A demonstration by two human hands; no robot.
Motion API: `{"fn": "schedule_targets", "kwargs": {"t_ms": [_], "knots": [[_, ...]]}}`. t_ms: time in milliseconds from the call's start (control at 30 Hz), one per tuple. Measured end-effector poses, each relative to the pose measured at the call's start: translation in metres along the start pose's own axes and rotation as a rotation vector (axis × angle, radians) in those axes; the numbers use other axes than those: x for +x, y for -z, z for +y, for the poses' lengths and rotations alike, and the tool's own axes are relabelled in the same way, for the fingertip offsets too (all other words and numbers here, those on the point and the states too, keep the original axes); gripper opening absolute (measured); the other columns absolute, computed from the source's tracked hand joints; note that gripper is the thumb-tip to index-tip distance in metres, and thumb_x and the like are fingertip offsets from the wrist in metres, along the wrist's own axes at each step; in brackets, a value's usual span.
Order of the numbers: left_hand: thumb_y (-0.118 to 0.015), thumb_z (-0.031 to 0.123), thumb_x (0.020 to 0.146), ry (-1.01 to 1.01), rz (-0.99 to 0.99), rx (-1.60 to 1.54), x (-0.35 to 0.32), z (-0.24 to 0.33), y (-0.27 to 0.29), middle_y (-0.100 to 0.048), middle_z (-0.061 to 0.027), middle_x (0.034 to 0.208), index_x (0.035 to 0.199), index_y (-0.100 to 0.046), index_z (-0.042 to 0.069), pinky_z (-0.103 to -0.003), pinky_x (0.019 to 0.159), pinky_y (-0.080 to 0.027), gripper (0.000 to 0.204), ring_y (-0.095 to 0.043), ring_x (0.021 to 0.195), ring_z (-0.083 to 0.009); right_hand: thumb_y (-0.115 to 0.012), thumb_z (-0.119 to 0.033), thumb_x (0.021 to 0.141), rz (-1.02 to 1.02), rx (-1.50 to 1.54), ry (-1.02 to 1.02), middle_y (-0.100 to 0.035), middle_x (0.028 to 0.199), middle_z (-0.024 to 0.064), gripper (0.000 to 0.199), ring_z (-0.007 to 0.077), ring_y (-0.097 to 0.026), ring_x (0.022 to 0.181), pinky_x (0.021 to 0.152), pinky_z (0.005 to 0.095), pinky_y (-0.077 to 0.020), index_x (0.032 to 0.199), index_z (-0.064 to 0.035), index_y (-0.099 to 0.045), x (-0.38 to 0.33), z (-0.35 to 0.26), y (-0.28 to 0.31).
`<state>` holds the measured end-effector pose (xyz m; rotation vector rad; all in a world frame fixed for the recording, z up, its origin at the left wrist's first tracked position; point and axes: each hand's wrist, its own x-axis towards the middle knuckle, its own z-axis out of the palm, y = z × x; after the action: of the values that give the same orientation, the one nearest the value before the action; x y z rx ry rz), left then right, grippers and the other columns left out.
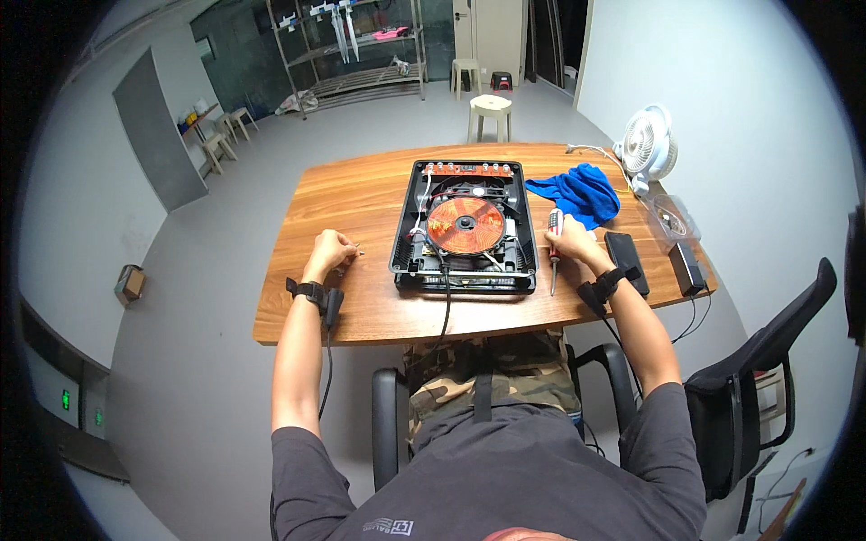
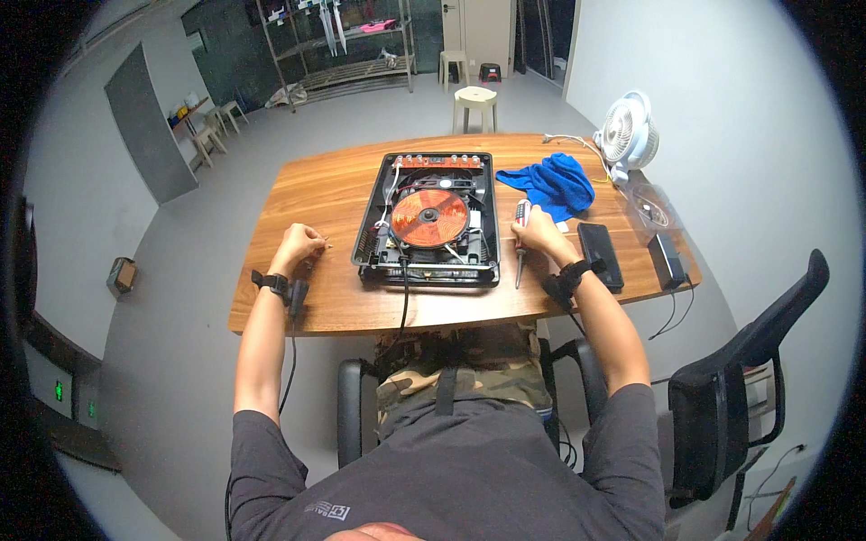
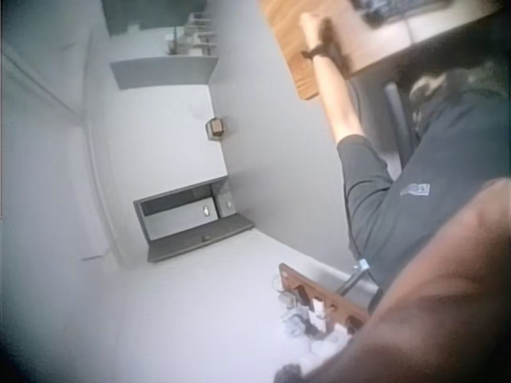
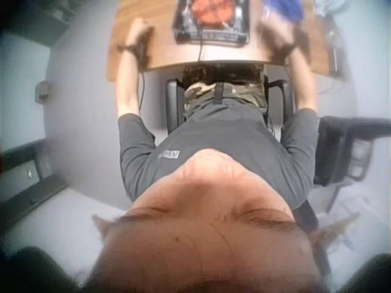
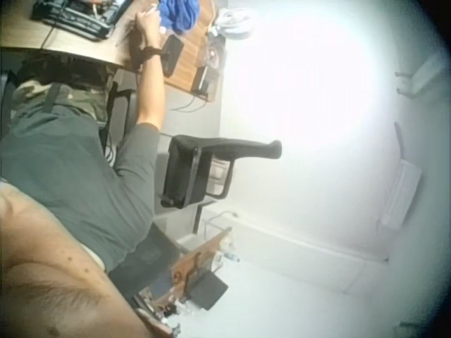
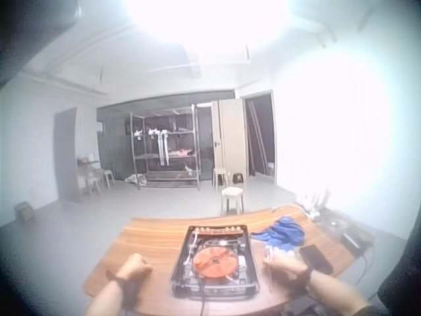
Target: The person uses a screwdriver to remove screws from a disassembled electronic device on a wooden table. They remove the top cover, lift out a copper-colored disc, and continue unscrewing internal components.
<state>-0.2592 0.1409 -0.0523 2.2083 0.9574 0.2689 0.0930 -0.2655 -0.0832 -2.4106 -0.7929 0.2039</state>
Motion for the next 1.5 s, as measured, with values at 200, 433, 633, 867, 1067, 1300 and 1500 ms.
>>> {"fn": "schedule_targets", "kwargs": {"t_ms": [200,433,633,867,1067,1300,1500], "knots": [[-0.072,0.018,0.087,-0.118,0.2,0.072,0.004,0.006,0.001,-0.075,-0.0156,0.082,0.093,-0.077,-0.001,-0.037,0.073,-0.058,0.021,-0.073,0.075,-0.0203,-0.073,-0.04,0.085,0.036,-0.154,-0.01,-0.07,0.103,0.0318,0.06,0.0434,-0.071,0.096,0.082,0.046,-0.058,0.113,0.0102,-0.057,0.002,0.005,-0.014],[-0.071,0.021,0.087,-0.236,0.111,-0.034,0.004,0.052,-0.013,-0.076,-0.0167,0.085,0.101,-0.076,-0.001,-0.037,0.077,-0.058,0.026,-0.073,0.079,-0.0229,-0.074,-0.042,0.083,0.024,-0.179,0.015,-0.068,0.109,0.0353,0.069,0.0478,-0.069,0.102,0.088,0.0499,-0.0572,0.121,0.0122,-0.055,-0.004,-0.004,-0.007],[-0.073,0.022,0.083,-0.472,0.018,0.053,0.004,0.097,-0.043,-0.077,-0.0197,0.091,0.097,-0.079,0.001,-0.04,0.082,-0.059,0.026,-0.076,0.088,-0.0294,-0.068,-0.051,0.092,0.156,-0.315,0.09,-0.07,0.101,0.0328,0.061,0.0465,-0.07,0.099,0.085,0.0511,-0.0568,0.107,0.0078,-0.065,-0.005,-0.022,0.017],[-0.074,0.026,0.086,-0.406,-0.077,0.267,0.017,0.126,-0.079,-0.075,-0.0243,0.098,0.101,-0.076,-0.003,-0.042,0.083,-0.058,0.033,-0.075,0.093,-0.0351,-0.062,-0.045,0.098,0.065,-0.15,0.312,-0.073,0.091,0.0221,0.045,0.0402,-0.071,0.089,0.08,0.0476,-0.0554,0.097,-0.0002,-0.071,-0.006,-0.104,-0.007],[-0.077,0.025,0.085,-0.362,-0.029,0.274,0.032,0.128,-0.099,-0.074,-0.0263,0.098,0.1,-0.075,-0.003,-0.043,0.082,-0.058,0.032,-0.074,0.094,-0.0371,-0.062,-0.043,0.097,0.207,-0.18,0.319,-0.072,0.082,0.0228,0.042,0.0407,-0.071,0.082,0.076,0.0499,-0.0545,0.09,-0.0027,-0.072,-0.006,-0.095,-0.038],[-0.079,0.02,0.083,-0.305,-0.094,0.123,0.045,0.109,-0.098,-0.076,-0.0226,0.093,0.102,-0.076,-0.004,-0.04,0.079,-0.058,0.03,-0.075,0.087,-0.0285,-0.065,-0.04,0.095,0.295,-0.196,0.329,-0.071,0.082,0.0198,0.036,0.04,-0.067,0.083,0.077,0.053,-0.0482,0.085,-0.0064,-0.071,-0.022,-0.107,-0.043],[-0.08,0.019,0.081,-0.268,-0.103,0.048,0.037,0.115,-0.097,-0.076,-0.0209,0.087,0.102,-0.077,-0.004,-0.038,0.077,-0.058,0.031,-0.075,0.082,-0.0259,-0.064,-0.042,0.095,0.364,-0.259,0.349,-0.07,0.079,0.0234,0.04,0.0412,-0.067,0.081,0.076,0.0534,-0.0515,0.083,-0.0055,-0.077,-0.019,-0.099,-0.048]]}}
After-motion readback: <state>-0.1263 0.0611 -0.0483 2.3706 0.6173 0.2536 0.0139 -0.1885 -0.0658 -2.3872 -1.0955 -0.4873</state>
